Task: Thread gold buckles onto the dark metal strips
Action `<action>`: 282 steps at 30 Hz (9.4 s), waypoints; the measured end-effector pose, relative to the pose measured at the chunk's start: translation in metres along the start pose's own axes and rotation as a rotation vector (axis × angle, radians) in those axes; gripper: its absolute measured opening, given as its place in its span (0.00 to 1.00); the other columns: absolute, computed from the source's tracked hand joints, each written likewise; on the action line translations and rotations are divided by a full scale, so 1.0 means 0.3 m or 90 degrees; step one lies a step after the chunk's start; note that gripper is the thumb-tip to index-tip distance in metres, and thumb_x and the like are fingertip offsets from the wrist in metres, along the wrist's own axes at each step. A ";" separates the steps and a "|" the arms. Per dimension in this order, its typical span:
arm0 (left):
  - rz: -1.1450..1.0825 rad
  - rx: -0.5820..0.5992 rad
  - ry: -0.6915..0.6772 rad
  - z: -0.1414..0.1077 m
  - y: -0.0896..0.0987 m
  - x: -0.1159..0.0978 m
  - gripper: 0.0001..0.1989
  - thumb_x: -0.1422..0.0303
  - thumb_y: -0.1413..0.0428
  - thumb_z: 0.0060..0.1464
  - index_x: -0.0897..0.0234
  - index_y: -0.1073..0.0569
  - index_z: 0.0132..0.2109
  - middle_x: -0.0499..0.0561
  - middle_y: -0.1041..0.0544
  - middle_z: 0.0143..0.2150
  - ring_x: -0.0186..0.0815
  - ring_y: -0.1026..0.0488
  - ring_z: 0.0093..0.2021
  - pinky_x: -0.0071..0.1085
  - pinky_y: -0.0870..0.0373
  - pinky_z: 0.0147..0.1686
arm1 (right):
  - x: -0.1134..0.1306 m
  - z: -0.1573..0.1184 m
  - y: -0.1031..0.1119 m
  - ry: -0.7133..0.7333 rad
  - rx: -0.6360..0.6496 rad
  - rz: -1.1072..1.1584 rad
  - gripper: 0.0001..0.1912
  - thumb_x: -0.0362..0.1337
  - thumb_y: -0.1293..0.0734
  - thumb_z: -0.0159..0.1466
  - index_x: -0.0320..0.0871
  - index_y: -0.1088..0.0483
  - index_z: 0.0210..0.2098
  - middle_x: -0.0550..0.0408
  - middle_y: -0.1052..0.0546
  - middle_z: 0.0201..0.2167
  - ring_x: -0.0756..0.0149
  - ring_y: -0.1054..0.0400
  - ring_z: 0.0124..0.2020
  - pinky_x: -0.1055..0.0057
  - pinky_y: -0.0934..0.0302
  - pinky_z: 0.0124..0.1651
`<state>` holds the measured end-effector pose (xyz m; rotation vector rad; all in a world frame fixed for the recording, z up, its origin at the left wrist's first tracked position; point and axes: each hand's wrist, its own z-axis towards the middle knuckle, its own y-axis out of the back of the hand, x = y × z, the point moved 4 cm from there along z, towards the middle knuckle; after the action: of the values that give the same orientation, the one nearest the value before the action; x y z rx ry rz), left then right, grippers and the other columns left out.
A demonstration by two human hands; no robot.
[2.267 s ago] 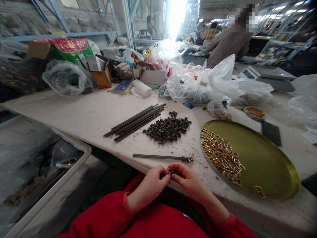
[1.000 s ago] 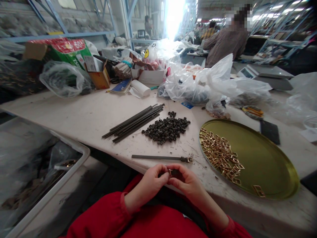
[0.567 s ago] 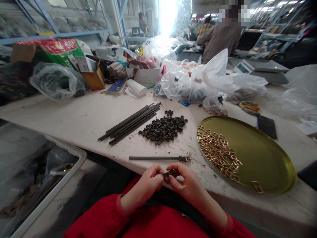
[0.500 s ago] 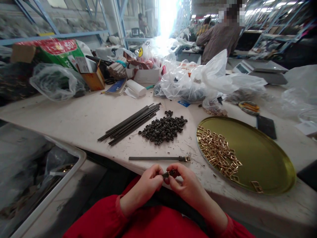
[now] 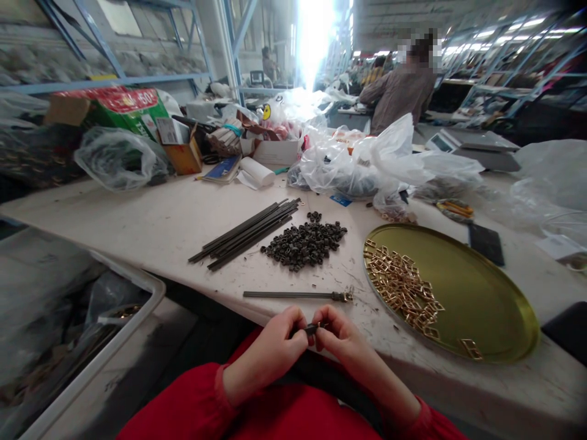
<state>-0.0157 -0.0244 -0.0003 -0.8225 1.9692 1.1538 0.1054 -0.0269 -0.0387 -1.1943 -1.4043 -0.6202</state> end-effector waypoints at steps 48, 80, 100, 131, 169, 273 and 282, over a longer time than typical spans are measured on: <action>-0.366 0.212 -0.008 0.001 0.004 -0.007 0.15 0.60 0.48 0.53 0.66 0.36 0.42 0.53 0.25 0.34 0.28 0.31 0.25 0.25 0.42 0.24 | -0.033 0.012 -0.011 0.001 -0.037 0.200 0.18 0.48 0.42 0.62 0.44 0.38 0.46 0.65 0.43 0.19 0.76 0.50 0.17 0.79 0.54 0.18; -0.325 0.140 -0.106 0.044 0.001 -0.028 0.12 0.61 0.49 0.54 0.66 0.27 0.36 0.50 0.32 0.36 0.32 0.34 0.35 0.26 0.36 0.37 | -0.067 0.060 -0.009 0.050 -0.006 -0.029 0.32 0.55 0.49 0.63 0.48 0.54 0.62 0.49 0.33 0.52 0.59 0.37 0.50 0.64 0.38 0.47; -0.249 0.040 0.017 0.195 0.045 0.089 0.18 0.52 0.48 0.48 0.65 0.32 0.34 0.44 0.32 0.20 0.30 0.41 0.24 0.25 0.46 0.27 | 0.208 0.304 0.494 0.176 -0.356 -0.694 0.09 0.35 0.41 0.59 0.41 0.33 0.39 0.48 0.30 0.36 0.60 0.35 0.37 0.64 0.41 0.41; -0.218 0.043 0.021 0.179 0.068 -0.002 0.17 0.56 0.49 0.48 0.67 0.30 0.37 0.43 0.32 0.20 0.26 0.48 0.18 0.24 0.51 0.21 | 0.140 0.248 0.270 0.030 -0.155 0.049 0.20 0.44 0.27 0.47 0.42 0.29 0.36 0.56 0.26 0.27 0.67 0.31 0.29 0.68 0.35 0.35; 0.245 0.200 -0.051 0.136 0.067 -0.014 0.13 0.67 0.53 0.48 0.63 0.24 0.35 0.46 0.26 0.22 0.29 0.34 0.21 0.22 0.45 0.20 | 0.048 0.091 0.116 0.035 0.019 -0.281 0.08 0.37 0.37 0.58 0.43 0.26 0.32 0.58 0.27 0.20 0.70 0.33 0.23 0.73 0.39 0.28; -0.283 0.245 0.132 0.028 0.030 0.030 0.17 0.62 0.45 0.48 0.69 0.32 0.42 0.50 0.26 0.33 0.28 0.32 0.27 0.26 0.39 0.29 | -0.003 -0.025 0.062 0.047 -0.115 -0.225 0.06 0.39 0.46 0.60 0.44 0.43 0.30 0.65 0.45 0.18 0.73 0.49 0.19 0.76 0.52 0.21; -0.288 0.213 0.092 0.029 -0.019 0.046 0.12 0.63 0.43 0.45 0.69 0.29 0.34 0.48 0.28 0.26 0.29 0.33 0.27 0.26 0.38 0.29 | -0.015 -0.045 -0.001 0.106 -0.084 -0.367 0.06 0.37 0.48 0.63 0.44 0.42 0.34 0.59 0.33 0.23 0.68 0.38 0.23 0.73 0.43 0.26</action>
<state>-0.0166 -0.0213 -0.0174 -1.1154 1.8831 0.5006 0.1101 -0.0403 -0.0397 -0.8047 -1.5858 -1.2000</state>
